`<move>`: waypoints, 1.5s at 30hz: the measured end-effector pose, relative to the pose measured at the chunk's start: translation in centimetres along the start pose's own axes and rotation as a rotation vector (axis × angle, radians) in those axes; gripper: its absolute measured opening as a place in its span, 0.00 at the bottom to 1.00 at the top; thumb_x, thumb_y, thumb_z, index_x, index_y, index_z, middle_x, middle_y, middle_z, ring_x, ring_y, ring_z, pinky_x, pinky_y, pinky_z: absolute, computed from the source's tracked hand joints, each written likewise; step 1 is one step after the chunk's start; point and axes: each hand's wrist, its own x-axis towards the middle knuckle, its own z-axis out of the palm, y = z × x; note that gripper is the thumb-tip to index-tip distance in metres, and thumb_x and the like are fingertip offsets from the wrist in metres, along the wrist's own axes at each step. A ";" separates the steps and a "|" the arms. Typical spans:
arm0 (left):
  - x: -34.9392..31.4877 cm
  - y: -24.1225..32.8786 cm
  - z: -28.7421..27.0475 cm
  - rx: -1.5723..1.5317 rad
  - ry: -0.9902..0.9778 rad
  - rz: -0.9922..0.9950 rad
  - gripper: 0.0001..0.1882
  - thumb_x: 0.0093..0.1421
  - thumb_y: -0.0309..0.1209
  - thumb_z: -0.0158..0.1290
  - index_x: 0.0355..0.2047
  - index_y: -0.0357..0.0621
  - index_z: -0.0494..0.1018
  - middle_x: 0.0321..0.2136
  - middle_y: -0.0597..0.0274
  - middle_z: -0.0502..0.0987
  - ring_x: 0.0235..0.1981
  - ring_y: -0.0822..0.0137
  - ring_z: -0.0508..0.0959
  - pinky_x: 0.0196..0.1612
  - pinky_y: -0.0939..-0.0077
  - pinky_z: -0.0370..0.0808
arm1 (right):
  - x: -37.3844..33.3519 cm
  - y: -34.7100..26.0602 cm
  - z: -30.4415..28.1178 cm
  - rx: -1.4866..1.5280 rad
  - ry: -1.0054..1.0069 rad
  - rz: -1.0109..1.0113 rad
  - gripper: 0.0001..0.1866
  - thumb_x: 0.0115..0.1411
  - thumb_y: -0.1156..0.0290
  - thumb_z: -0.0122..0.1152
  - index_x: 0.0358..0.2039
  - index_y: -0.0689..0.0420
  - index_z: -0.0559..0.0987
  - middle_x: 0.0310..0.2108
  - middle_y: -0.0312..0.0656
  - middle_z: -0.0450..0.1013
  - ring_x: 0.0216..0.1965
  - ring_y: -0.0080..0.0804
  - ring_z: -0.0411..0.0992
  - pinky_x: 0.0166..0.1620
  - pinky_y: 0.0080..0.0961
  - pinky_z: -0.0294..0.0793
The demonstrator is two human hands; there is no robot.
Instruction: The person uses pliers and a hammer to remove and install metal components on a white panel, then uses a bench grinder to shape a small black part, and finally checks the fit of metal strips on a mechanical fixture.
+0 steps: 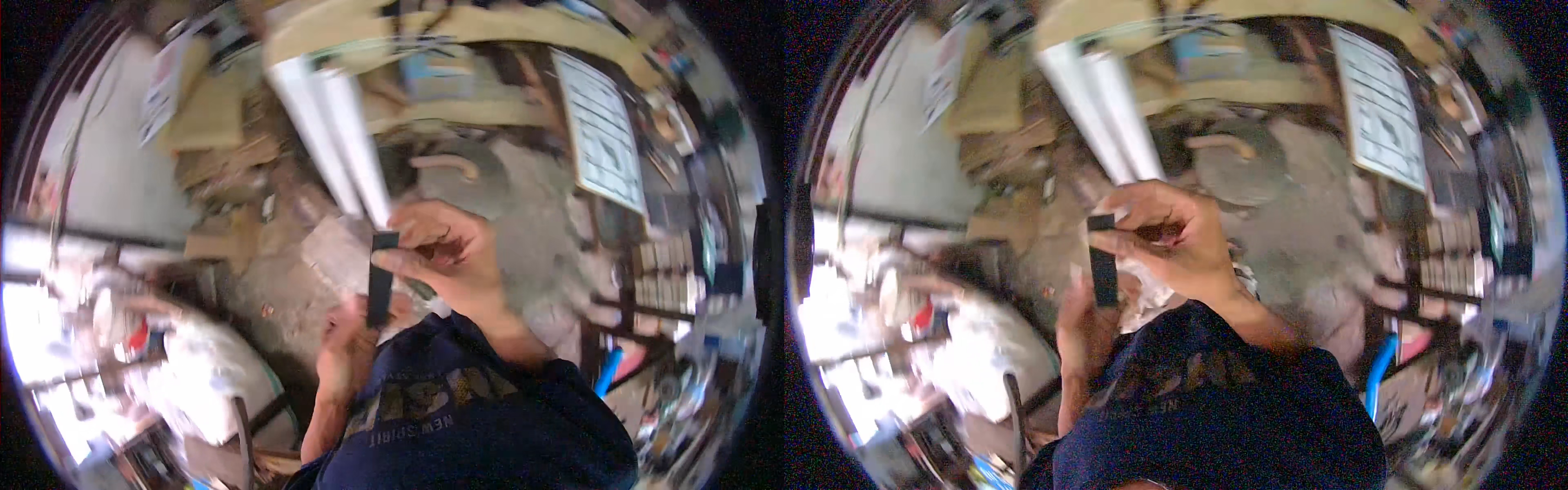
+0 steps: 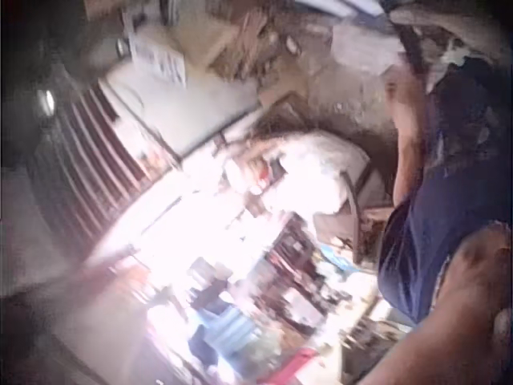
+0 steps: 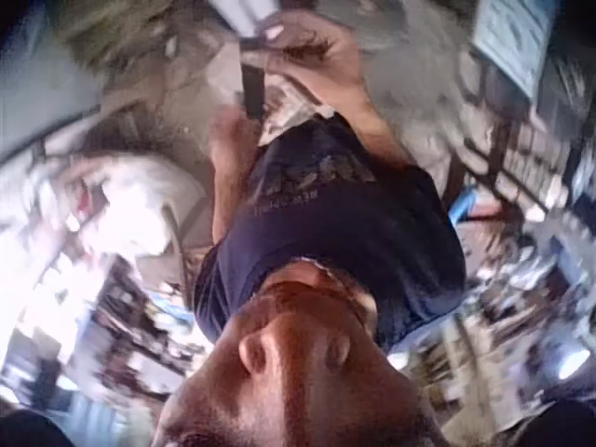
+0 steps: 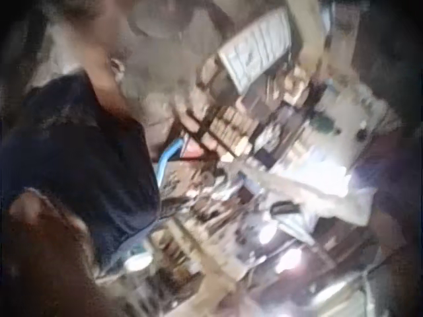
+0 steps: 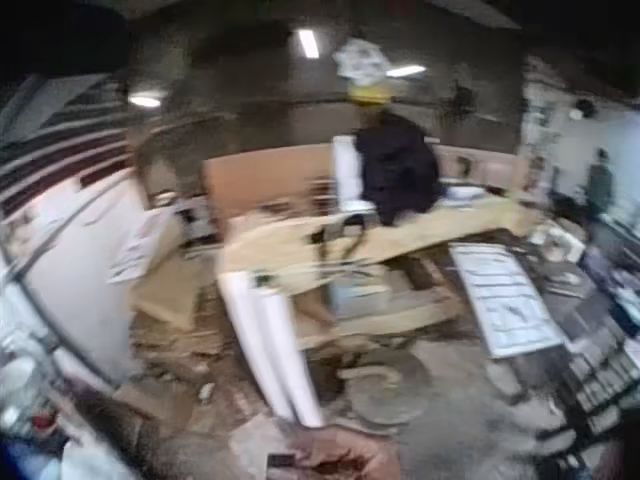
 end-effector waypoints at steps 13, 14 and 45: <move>22.0 -9.3 33.4 0.899 -1.038 0.255 0.04 0.55 0.21 0.62 0.31 0.33 0.79 0.26 0.61 0.80 0.26 0.78 0.75 0.30 0.85 0.69 | -9.5 -10.4 -27.7 -0.262 1.381 -0.190 0.09 0.57 0.70 0.70 0.33 0.62 0.82 0.20 0.33 0.76 0.22 0.12 0.69 0.25 0.14 0.66; 22.9 -10.3 35.1 0.934 -1.120 0.261 0.04 0.55 0.21 0.61 0.30 0.34 0.79 0.23 0.63 0.79 0.25 0.77 0.74 0.28 0.85 0.68 | -10.3 -11.0 -28.3 -0.218 1.463 -0.162 0.08 0.57 0.71 0.70 0.31 0.63 0.82 0.20 0.33 0.76 0.21 0.12 0.69 0.24 0.13 0.65; -0.2 -76.6 77.4 0.633 -2.183 -0.673 0.47 0.65 0.67 0.27 0.71 0.45 0.33 0.72 0.61 0.35 0.72 0.60 0.41 0.67 0.52 0.52 | -35.9 -10.9 -39.5 0.196 2.946 -0.434 0.11 0.60 0.70 0.63 0.37 0.67 0.80 0.29 0.34 0.76 0.31 0.16 0.68 0.36 0.17 0.68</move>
